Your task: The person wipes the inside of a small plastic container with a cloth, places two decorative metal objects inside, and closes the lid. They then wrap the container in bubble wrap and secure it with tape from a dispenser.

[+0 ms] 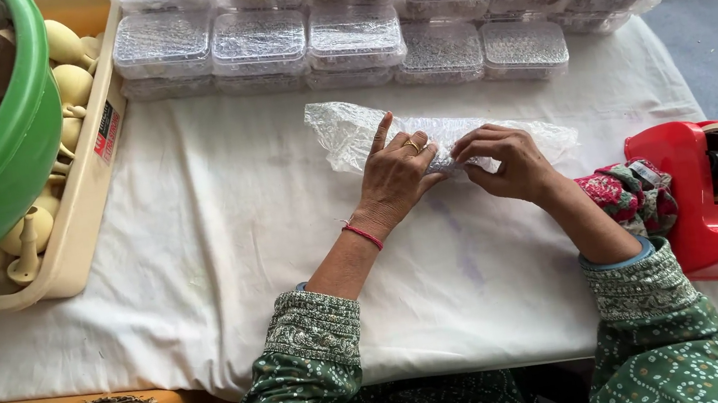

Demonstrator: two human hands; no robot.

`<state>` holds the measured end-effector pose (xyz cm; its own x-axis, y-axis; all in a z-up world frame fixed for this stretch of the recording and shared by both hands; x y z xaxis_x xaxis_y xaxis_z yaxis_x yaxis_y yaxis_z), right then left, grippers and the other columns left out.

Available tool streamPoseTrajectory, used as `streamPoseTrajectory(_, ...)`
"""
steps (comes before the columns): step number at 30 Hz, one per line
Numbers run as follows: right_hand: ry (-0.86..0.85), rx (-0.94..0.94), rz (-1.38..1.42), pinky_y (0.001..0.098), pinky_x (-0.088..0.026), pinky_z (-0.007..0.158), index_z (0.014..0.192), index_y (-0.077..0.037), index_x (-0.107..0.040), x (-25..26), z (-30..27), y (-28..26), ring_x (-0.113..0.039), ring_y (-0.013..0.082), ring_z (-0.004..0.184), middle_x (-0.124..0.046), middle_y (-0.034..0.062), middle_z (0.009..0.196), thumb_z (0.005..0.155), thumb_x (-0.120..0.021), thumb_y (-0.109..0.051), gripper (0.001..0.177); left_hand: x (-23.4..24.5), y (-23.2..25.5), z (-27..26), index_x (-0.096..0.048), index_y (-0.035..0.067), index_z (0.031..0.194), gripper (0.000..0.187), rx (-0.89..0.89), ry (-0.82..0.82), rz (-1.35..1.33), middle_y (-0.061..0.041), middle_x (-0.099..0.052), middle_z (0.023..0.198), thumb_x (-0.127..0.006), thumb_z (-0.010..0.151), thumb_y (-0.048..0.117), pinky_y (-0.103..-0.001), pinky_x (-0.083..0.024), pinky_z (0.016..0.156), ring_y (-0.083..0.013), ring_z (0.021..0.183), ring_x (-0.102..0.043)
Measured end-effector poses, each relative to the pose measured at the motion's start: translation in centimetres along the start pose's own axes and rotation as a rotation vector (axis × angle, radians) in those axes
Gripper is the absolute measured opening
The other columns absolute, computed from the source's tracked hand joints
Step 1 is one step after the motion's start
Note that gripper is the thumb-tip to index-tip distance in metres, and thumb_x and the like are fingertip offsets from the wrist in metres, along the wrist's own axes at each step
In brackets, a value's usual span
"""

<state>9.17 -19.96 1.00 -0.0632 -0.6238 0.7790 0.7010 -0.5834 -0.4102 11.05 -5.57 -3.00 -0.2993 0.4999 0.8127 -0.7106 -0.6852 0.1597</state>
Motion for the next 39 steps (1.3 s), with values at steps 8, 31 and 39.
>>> streamPoseTrajectory(8, -0.069, 0.098, -0.429, 0.0412, -0.057, 0.088, 0.106, -0.004, -0.076, 0.2, -1.9, -3.2, -0.071, 0.0251, 0.109, -0.076, 0.0103, 0.116, 0.077, -0.076, -0.008, 0.029, -0.6, 0.7, -0.4, -0.071, 0.033, 0.127, 0.046, -0.037, 0.064, 0.026, 0.001, -0.059, 0.121, -0.081, 0.084, 0.045, -0.056, -0.017, 0.128, -0.0151, 0.112, -0.057)
streamPoseTrajectory(31, -0.441, -0.393, -0.210, 0.0376, -0.055, 0.082, 0.102, -0.009, -0.077, 4.5, -5.1, 2.3, -0.070, 0.0226, 0.091, -0.075, 0.0068, 0.102, 0.085, -0.075, -0.012, 0.017, -0.1, 1.5, -0.9, -0.071, 0.027, 0.129, 0.048, 0.005, 0.039, 0.036, 0.001, -0.061, 0.132, -0.082, 0.083, 0.036, -0.043, -0.041, 0.101, -0.0189, 0.114, -0.056)
streamPoseTrajectory(39, 0.155, -0.260, -0.191, 0.0418, -0.051, 0.105, 0.128, -0.008, -0.068, 2.6, 2.2, 1.9, -0.061, 0.0275, 0.127, -0.066, 0.0126, 0.134, 0.105, -0.065, -0.022, 0.027, 1.3, 2.3, -1.0, -0.074, 0.021, 0.122, 0.035, 0.010, 0.123, 0.049, 0.000, -0.068, 0.124, -0.078, 0.088, 0.027, -0.043, -0.042, 0.101, -0.0187, 0.109, -0.057)
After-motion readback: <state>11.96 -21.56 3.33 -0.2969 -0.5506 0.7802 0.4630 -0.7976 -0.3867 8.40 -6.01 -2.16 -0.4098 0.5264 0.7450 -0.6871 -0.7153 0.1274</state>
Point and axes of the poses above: each hand's wrist, its own z-axis towards the middle knuckle, its own x-axis out of the back of the hand, y = z × x, the point moved 8 cm from there along z, towards the middle knuckle
